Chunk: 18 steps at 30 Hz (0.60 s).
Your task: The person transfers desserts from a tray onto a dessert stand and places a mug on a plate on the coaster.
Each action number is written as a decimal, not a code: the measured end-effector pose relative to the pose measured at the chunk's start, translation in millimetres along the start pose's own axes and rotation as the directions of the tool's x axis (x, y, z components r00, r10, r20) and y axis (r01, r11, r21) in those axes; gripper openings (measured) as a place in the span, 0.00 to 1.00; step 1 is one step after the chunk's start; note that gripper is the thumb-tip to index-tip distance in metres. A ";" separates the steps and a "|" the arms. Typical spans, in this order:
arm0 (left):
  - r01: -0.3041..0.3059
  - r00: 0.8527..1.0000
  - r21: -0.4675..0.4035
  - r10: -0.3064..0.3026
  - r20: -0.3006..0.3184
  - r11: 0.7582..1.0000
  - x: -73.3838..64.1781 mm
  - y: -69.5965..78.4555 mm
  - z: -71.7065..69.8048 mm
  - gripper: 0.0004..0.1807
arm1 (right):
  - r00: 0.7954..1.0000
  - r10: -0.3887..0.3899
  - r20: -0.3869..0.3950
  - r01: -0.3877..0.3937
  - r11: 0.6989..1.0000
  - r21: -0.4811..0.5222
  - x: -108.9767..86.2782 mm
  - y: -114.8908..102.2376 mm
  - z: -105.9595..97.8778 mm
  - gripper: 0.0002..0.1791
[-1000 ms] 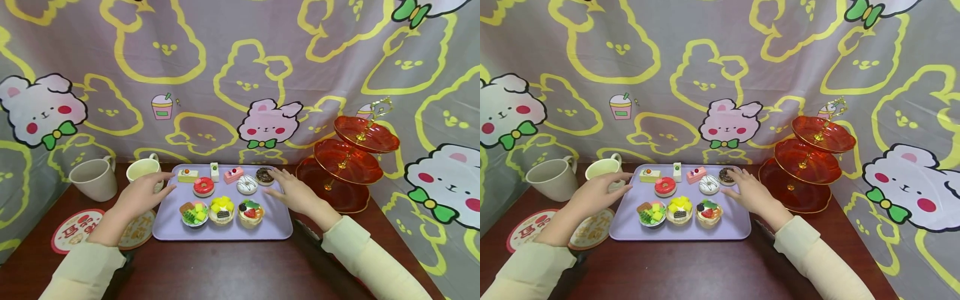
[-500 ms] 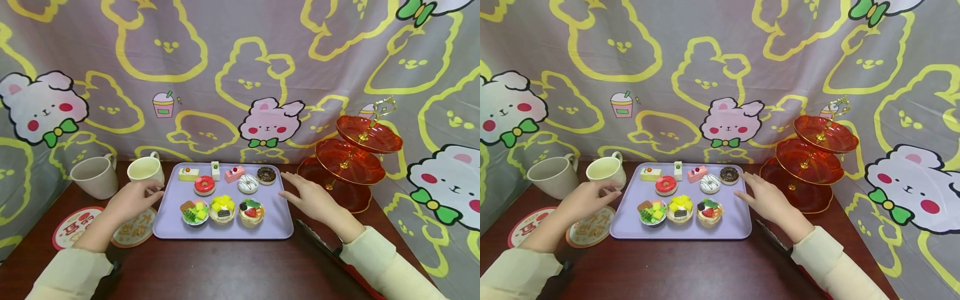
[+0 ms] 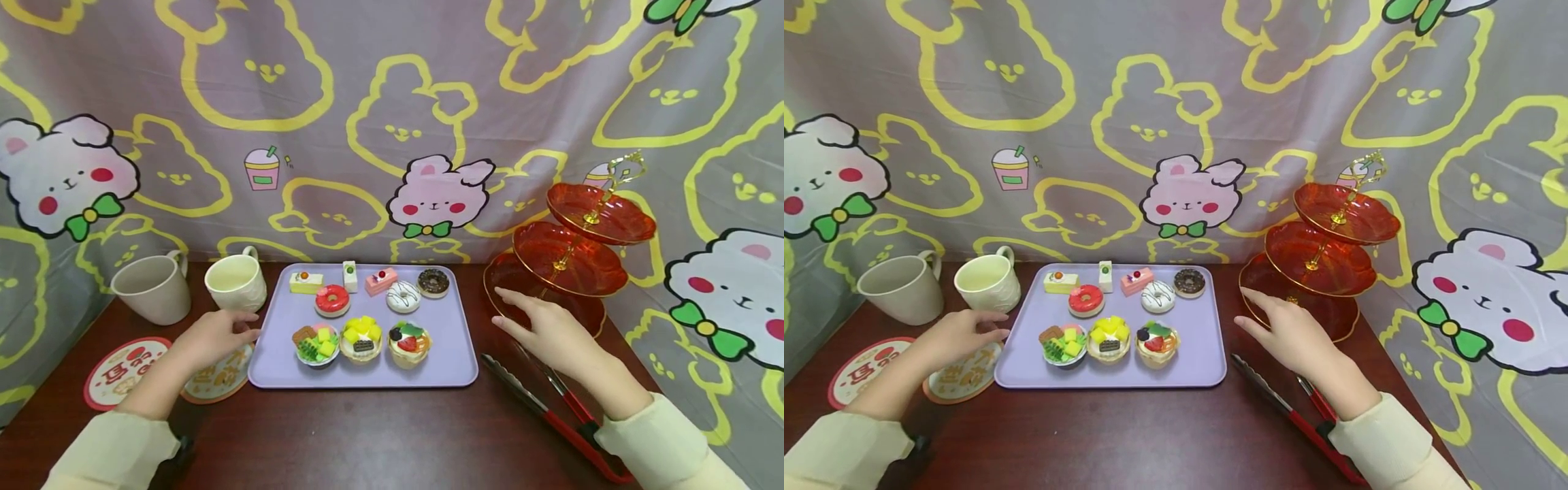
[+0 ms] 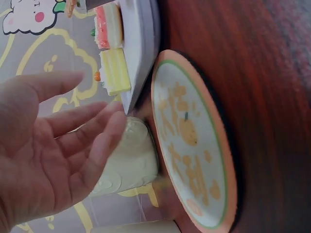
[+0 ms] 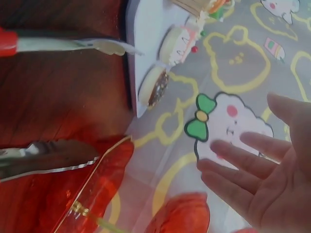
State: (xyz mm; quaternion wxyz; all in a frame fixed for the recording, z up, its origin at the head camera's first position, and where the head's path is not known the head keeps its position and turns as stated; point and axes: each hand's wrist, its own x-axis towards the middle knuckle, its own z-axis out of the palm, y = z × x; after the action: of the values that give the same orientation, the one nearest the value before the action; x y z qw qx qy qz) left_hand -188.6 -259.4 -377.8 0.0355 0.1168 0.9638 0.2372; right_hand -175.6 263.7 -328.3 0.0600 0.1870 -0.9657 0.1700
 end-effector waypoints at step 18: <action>0.092 0.989 -0.126 -0.075 0.131 0.988 1.5 2.1 11.1 0.29 | 0.994 0.101 0.030 -0.102 0.994 0.034 -46.5 36.0 -7.1 0.36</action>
State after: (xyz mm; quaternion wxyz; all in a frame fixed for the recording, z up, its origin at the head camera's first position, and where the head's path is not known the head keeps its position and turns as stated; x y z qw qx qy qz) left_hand -188.3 -252.3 -386.6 0.1137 0.0884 0.9459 0.2906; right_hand -146.1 313.4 -340.9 0.0342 0.1410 -0.9715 0.1875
